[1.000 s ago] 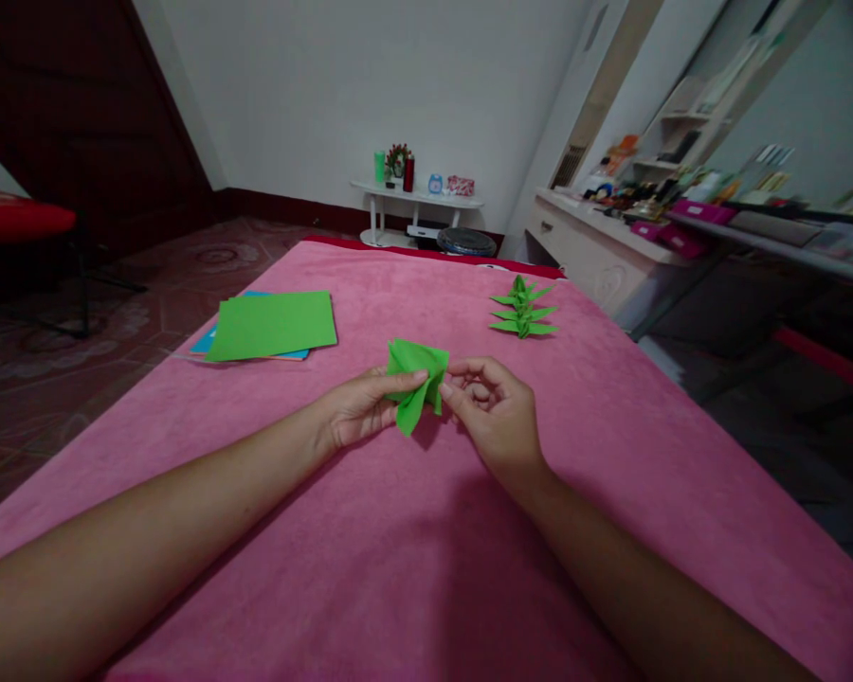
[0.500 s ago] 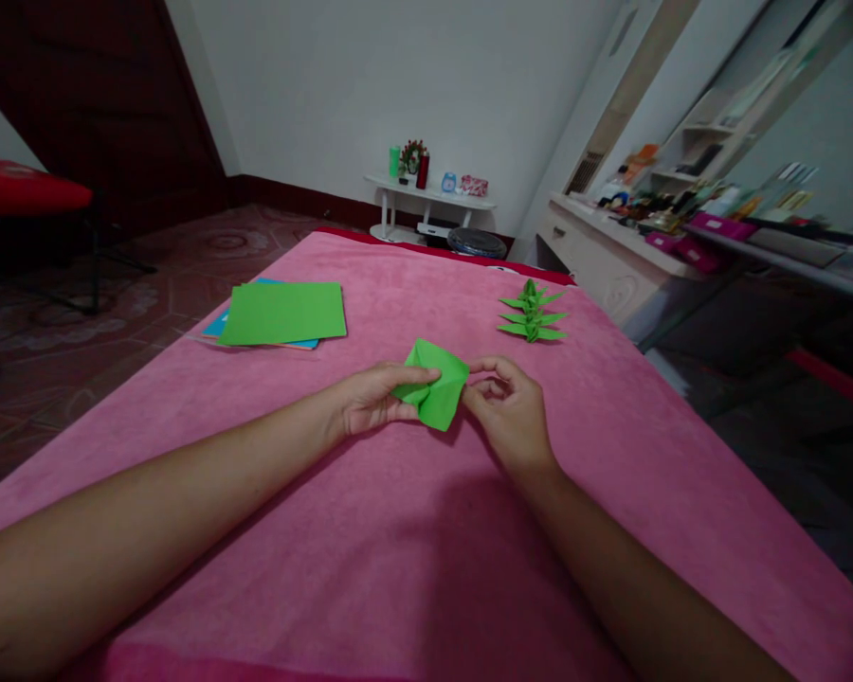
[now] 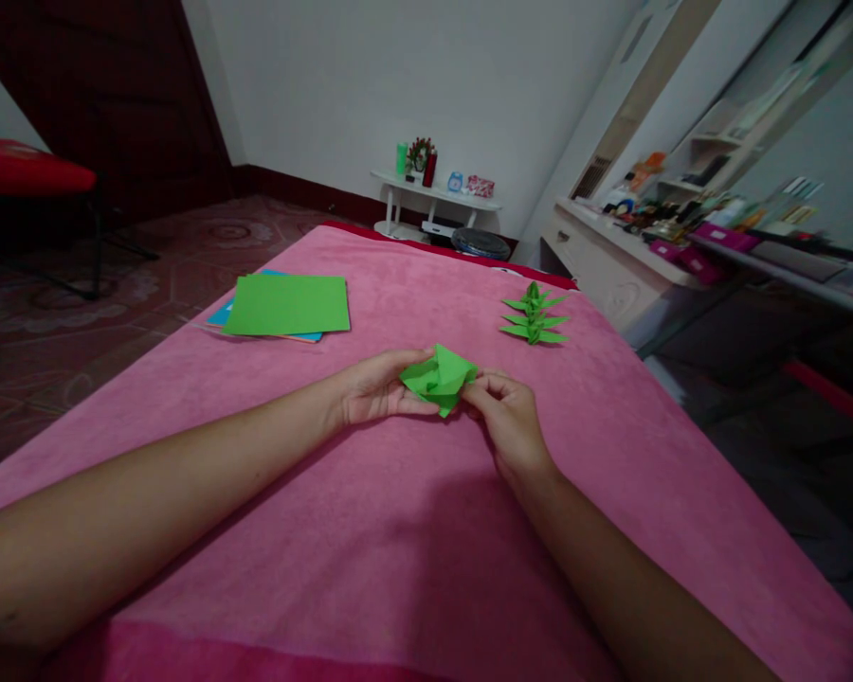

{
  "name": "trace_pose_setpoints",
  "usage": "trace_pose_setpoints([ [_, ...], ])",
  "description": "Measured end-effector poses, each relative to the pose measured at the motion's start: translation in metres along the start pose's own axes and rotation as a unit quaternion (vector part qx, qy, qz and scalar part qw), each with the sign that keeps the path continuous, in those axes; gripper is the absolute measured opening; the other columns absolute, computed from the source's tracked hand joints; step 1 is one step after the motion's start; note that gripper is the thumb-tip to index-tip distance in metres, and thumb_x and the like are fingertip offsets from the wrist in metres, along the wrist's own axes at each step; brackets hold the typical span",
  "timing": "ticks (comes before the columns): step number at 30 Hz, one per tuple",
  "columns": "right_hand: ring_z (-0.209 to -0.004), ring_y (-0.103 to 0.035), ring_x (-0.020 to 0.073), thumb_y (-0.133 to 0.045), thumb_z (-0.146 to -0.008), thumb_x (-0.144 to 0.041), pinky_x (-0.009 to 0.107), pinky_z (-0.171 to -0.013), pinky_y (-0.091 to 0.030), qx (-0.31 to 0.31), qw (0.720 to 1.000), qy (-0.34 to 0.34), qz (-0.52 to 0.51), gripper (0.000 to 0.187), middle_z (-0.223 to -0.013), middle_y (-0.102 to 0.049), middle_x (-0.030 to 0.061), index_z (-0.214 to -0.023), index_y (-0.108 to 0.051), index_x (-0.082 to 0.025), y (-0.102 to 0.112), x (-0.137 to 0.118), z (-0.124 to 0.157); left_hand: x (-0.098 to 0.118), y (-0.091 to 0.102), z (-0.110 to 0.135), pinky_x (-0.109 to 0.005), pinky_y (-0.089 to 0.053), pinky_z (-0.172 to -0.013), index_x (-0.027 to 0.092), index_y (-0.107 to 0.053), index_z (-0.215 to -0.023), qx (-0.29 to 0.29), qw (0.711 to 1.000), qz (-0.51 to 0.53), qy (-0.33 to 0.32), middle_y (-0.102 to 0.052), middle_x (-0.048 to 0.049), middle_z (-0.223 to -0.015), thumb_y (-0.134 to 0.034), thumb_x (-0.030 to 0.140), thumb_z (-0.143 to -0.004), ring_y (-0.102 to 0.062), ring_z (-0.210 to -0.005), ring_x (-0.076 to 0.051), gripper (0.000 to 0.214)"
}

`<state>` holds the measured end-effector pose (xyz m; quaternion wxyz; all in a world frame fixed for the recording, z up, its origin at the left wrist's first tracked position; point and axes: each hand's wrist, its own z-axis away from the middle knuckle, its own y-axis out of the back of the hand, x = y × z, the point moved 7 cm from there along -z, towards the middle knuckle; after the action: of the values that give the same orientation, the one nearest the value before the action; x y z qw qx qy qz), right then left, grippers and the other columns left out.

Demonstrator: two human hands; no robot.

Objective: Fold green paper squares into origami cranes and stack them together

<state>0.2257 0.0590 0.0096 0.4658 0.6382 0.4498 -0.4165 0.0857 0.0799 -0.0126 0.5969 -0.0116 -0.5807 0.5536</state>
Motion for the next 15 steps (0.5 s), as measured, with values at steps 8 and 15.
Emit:
trace_pose_setpoints([
  [8,-0.054,-0.052,0.0125,-0.067,-0.066,-0.031,0.024,-0.050,-0.041,-0.004,0.998,-0.058,-0.029,0.020,-0.058,-0.055,0.0000,-0.057,-0.056,-0.017,0.001,0.009,0.002,0.000,0.005,0.000,-0.026,-0.055,-0.070,0.003,-0.056,-0.110,0.024,0.997,-0.065,-0.026,-0.067,-0.0153,-0.096,-0.050,0.005,-0.079,-0.068,-0.078,-0.019,0.032],
  [15,-0.097,-0.057,0.0207,-0.074,-0.059,-0.023,0.030,-0.069,-0.051,-0.014,0.998,0.038,0.057,0.035,-0.123,-0.045,0.0086,-0.092,-0.062,-0.022,0.010,-0.012,-0.001,-0.002,0.004,0.000,-0.033,-0.057,-0.064,0.005,-0.059,-0.106,0.045,0.989,-0.136,-0.026,-0.068,-0.0168,-0.091,-0.051,0.007,-0.076,-0.069,-0.072,-0.023,0.031],
])
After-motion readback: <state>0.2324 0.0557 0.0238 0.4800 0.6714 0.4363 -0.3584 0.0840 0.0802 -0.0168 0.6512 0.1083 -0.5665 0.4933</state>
